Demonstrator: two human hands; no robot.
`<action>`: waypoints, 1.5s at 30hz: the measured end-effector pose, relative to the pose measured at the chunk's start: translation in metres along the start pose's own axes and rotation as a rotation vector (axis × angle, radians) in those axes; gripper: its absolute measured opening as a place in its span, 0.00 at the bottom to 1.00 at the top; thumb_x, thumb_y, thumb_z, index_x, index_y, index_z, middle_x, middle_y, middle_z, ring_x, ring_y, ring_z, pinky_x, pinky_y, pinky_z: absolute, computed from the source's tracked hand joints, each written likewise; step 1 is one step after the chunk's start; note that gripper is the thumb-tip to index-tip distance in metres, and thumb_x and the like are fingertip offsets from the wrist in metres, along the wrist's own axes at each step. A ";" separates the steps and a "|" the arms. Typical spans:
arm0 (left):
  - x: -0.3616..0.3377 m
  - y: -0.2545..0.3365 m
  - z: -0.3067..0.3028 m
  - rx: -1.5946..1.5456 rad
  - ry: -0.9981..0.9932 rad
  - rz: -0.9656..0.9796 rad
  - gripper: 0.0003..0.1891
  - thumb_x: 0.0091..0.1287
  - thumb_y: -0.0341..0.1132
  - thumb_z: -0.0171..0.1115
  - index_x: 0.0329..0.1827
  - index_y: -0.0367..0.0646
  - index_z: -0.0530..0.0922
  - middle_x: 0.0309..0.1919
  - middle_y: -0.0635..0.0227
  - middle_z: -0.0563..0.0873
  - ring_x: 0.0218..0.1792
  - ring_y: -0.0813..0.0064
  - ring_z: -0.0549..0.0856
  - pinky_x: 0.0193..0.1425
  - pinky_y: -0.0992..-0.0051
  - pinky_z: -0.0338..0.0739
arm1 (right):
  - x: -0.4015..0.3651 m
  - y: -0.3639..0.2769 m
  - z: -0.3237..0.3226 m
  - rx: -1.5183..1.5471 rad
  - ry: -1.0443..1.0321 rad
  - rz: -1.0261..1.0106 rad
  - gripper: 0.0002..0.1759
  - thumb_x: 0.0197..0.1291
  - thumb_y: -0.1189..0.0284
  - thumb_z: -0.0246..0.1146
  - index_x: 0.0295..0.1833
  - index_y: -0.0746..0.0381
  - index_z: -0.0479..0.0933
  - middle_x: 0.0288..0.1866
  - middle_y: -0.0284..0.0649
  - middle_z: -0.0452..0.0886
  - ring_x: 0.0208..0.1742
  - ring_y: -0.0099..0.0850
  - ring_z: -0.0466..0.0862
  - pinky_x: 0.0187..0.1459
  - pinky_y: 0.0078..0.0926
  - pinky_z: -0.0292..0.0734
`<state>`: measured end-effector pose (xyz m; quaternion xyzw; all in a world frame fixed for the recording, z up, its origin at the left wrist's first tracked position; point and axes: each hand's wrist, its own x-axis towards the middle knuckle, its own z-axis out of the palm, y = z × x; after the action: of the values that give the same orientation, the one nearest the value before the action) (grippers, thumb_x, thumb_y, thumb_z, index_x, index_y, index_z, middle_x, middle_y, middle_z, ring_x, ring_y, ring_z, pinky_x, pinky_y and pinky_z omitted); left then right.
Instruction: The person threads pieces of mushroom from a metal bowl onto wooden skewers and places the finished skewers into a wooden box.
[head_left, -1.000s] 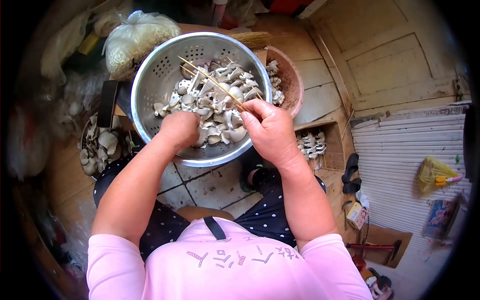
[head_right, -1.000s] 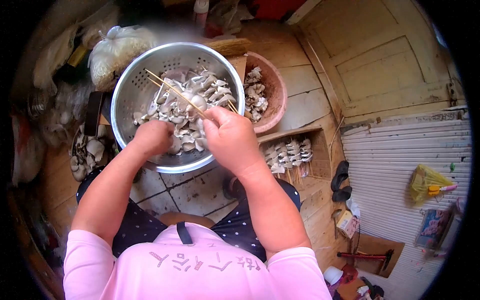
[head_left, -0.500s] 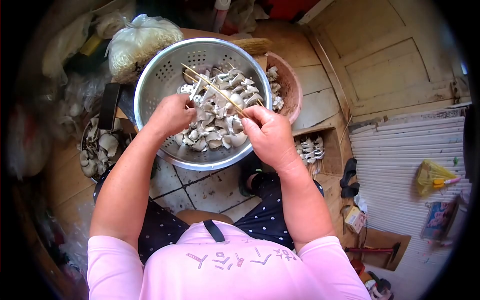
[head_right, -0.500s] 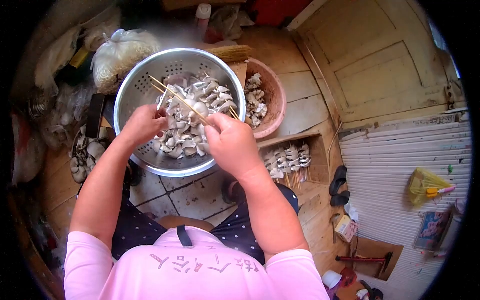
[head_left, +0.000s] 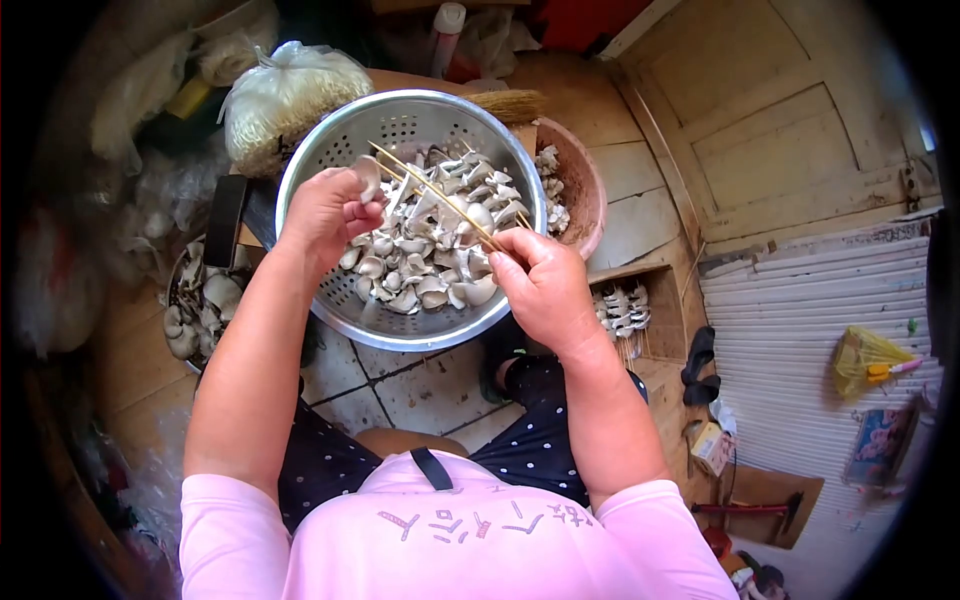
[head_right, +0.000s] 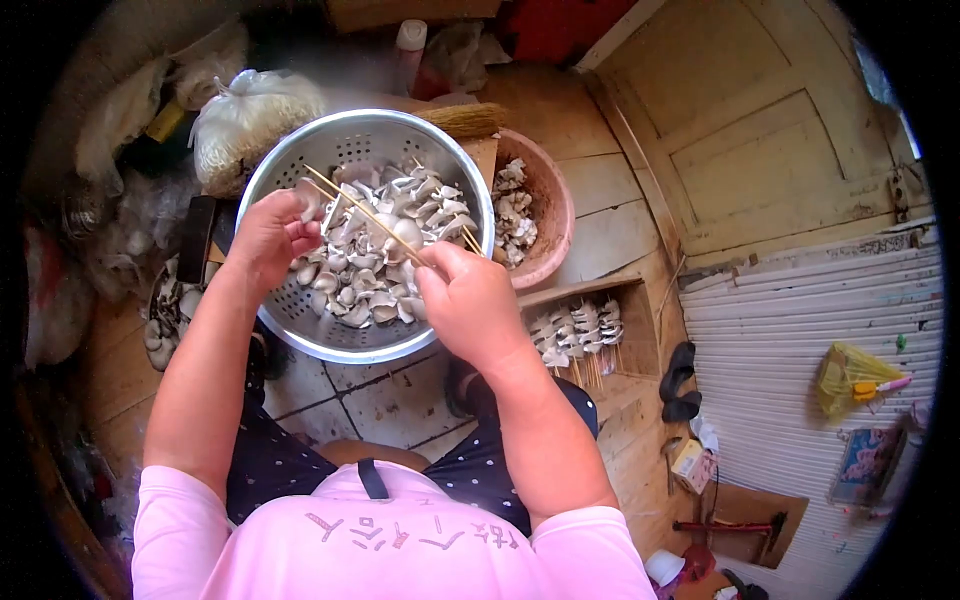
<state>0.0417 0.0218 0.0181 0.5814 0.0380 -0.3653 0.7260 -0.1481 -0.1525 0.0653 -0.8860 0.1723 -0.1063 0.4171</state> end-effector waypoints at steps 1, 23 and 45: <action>0.002 0.002 -0.003 -0.089 0.000 -0.020 0.16 0.63 0.31 0.58 0.52 0.35 0.72 0.36 0.62 0.83 0.27 0.78 0.83 0.35 0.73 0.85 | 0.000 0.000 0.000 0.015 0.006 0.004 0.07 0.61 0.77 0.62 0.43 0.69 0.80 0.28 0.37 0.82 0.29 0.22 0.80 0.34 0.23 0.75; -0.005 0.009 0.009 -0.256 -0.078 0.026 0.13 0.73 0.39 0.55 0.49 0.39 0.78 0.34 0.64 0.87 0.24 0.83 0.83 0.30 0.77 0.83 | 0.001 0.001 0.002 0.072 0.006 0.051 0.07 0.63 0.77 0.61 0.44 0.68 0.80 0.28 0.33 0.81 0.30 0.20 0.78 0.34 0.21 0.75; -0.018 0.017 0.015 0.100 -0.053 0.002 0.10 0.70 0.39 0.62 0.41 0.39 0.79 0.29 0.71 0.83 0.21 0.85 0.79 0.26 0.82 0.77 | -0.002 0.001 0.004 -0.044 0.050 -0.021 0.06 0.61 0.77 0.62 0.42 0.67 0.81 0.28 0.38 0.82 0.29 0.23 0.80 0.34 0.23 0.76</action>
<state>0.0333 0.0182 0.0457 0.6073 -0.0003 -0.3811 0.6971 -0.1488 -0.1494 0.0619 -0.8938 0.1757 -0.1288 0.3919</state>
